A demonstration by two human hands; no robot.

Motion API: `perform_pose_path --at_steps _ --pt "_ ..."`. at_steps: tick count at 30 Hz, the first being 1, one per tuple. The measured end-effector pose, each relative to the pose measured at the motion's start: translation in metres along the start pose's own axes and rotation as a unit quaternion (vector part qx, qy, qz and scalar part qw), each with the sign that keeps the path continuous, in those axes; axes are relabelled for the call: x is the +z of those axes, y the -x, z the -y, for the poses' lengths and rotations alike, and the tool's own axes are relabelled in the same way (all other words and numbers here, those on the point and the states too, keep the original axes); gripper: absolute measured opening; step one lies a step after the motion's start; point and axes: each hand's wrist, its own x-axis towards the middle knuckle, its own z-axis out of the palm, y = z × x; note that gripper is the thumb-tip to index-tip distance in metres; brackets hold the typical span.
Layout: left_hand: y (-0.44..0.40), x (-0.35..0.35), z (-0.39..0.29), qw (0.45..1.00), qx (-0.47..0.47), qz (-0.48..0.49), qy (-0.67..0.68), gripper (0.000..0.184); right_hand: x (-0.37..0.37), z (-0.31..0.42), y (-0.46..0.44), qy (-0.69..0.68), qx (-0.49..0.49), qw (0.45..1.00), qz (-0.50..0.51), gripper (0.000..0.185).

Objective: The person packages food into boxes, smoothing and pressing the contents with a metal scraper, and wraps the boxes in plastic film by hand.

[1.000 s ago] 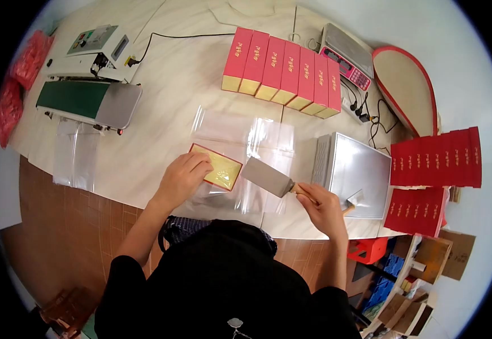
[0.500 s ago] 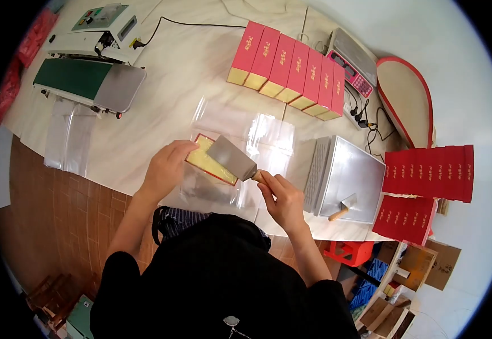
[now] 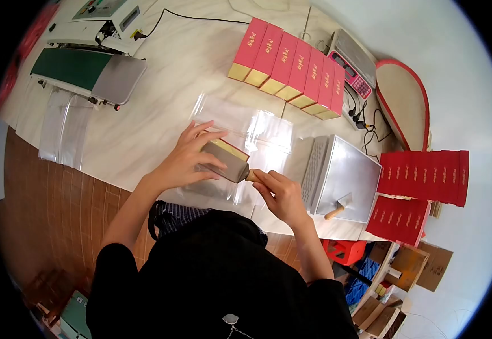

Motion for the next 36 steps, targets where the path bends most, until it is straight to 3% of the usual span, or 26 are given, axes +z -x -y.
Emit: perform_pose_path --at_steps 2,4,12,24,36 --pt "-0.004 0.001 0.002 0.999 0.029 0.007 0.028 0.014 -0.002 0.0 -0.001 -0.013 0.005 1.0 0.009 0.024" --pt "-0.008 0.002 0.004 0.999 0.013 -0.001 0.052 0.012 -0.003 -0.001 -0.002 -0.019 0.008 1.0 0.021 0.023" --pt "-0.017 0.008 0.013 0.994 -0.031 -0.009 0.104 0.018 -0.006 -0.008 -0.003 -0.043 0.003 0.997 0.063 0.022" --pt "-0.033 0.001 0.017 0.987 -0.073 0.057 0.135 0.015 -0.015 -0.012 -0.001 -0.029 -0.028 0.997 0.07 0.024" --pt "-0.038 0.002 0.019 0.989 -0.056 0.07 0.116 0.013 -0.062 -0.039 0.051 -0.129 0.116 0.984 0.047 0.023"
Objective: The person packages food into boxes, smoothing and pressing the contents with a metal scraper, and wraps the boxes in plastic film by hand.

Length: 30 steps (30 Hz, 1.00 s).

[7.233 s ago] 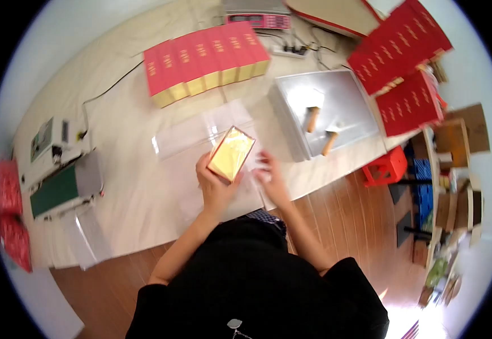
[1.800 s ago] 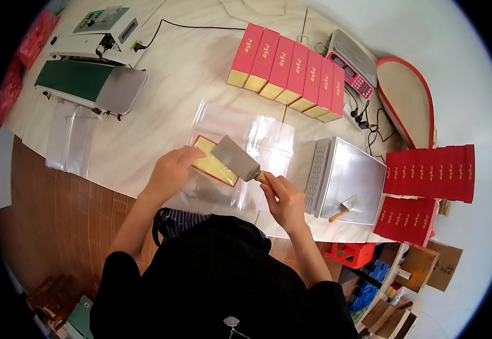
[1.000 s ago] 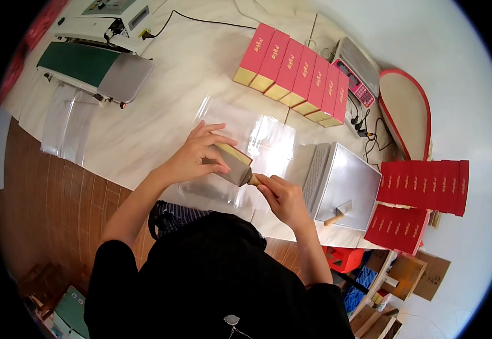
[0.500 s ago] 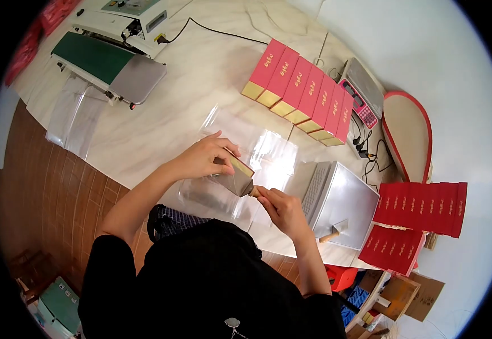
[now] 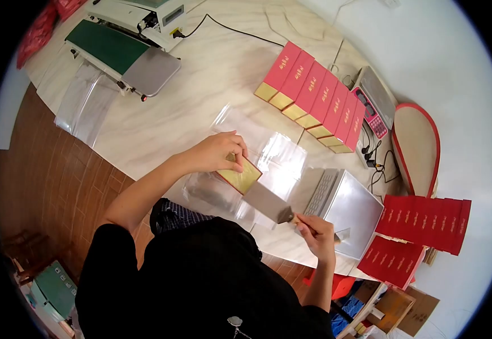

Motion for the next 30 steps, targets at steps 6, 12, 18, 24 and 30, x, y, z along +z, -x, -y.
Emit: perform_pose_path --at_steps 6,12,18,24,30 --pt "0.001 0.002 -0.001 0.999 0.014 -0.021 -0.022 0.014 0.048 0.013 -0.034 -0.027 -0.096 0.994 0.046 0.025" --pt "0.004 0.001 0.0 0.992 -0.028 -0.123 0.024 0.014 0.054 0.016 -0.047 0.013 -0.085 0.996 0.008 0.024" --pt "0.03 0.036 0.038 0.913 -0.01 -0.256 0.317 0.043 0.05 0.024 -0.048 0.101 -0.084 0.991 -0.009 0.025" --pt "0.025 0.068 0.038 0.877 0.028 -0.391 0.277 0.078 0.053 0.029 -0.045 0.181 -0.102 0.978 -0.02 0.027" --pt "0.013 0.064 0.059 0.877 0.027 -0.418 0.236 0.077 0.048 0.025 -0.031 0.245 -0.109 0.963 -0.017 0.029"
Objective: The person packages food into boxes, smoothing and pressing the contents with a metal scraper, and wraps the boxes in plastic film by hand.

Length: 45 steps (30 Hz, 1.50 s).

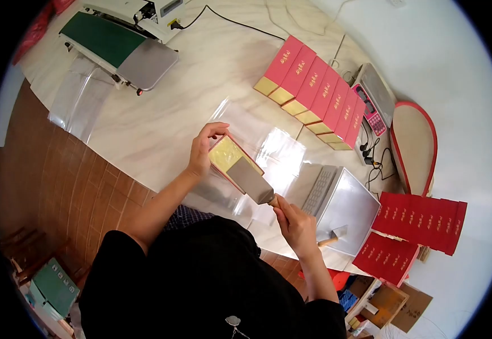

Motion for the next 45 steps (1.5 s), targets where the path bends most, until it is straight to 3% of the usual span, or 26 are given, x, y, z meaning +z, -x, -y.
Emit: perform_pose_path --at_steps 13,15,19,22,31,45 --pt "-0.023 0.002 0.01 0.999 -0.012 0.029 0.03 0.074 -0.017 0.008 0.036 -0.003 0.081 0.996 0.043 0.029" --pt "-0.025 0.002 0.013 0.998 -0.009 0.031 0.045 0.076 -0.016 0.008 0.035 -0.103 0.091 0.99 -0.02 0.027" --pt "-0.025 0.001 0.018 0.994 -0.038 0.057 0.08 0.085 0.003 0.028 0.015 -0.152 0.094 0.983 -0.042 0.024" --pt "-0.022 0.004 0.026 0.992 -0.058 0.052 0.102 0.088 0.029 0.032 -0.01 -0.135 0.077 0.984 -0.083 0.022" --pt "-0.023 0.008 0.024 0.991 -0.071 0.025 0.111 0.088 0.034 0.036 -0.039 0.041 0.012 0.999 -0.023 0.025" --pt "-0.019 0.012 0.032 0.982 -0.074 -0.001 0.172 0.072 0.031 0.044 -0.035 0.094 0.056 0.994 0.009 0.026"
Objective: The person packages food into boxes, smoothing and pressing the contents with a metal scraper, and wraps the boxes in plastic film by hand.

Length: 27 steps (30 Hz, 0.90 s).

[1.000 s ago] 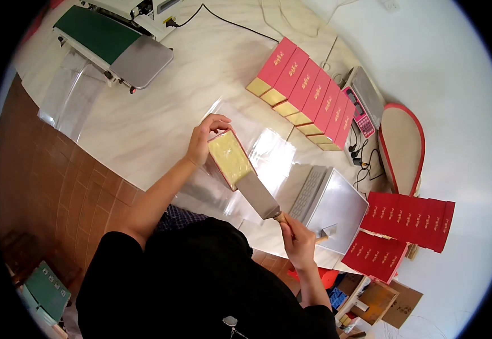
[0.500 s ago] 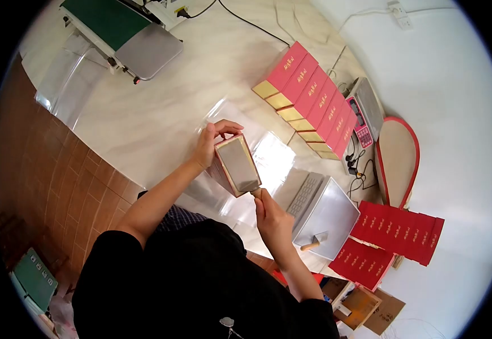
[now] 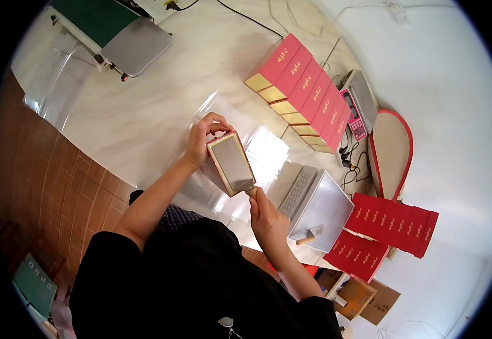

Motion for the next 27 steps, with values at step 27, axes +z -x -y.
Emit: perform_pose_path --at_steps 27 --pt "-0.003 -0.008 0.002 1.0 -0.012 0.006 -0.011 0.067 0.002 -0.004 0.003 -0.072 0.0 0.997 -0.04 0.021"
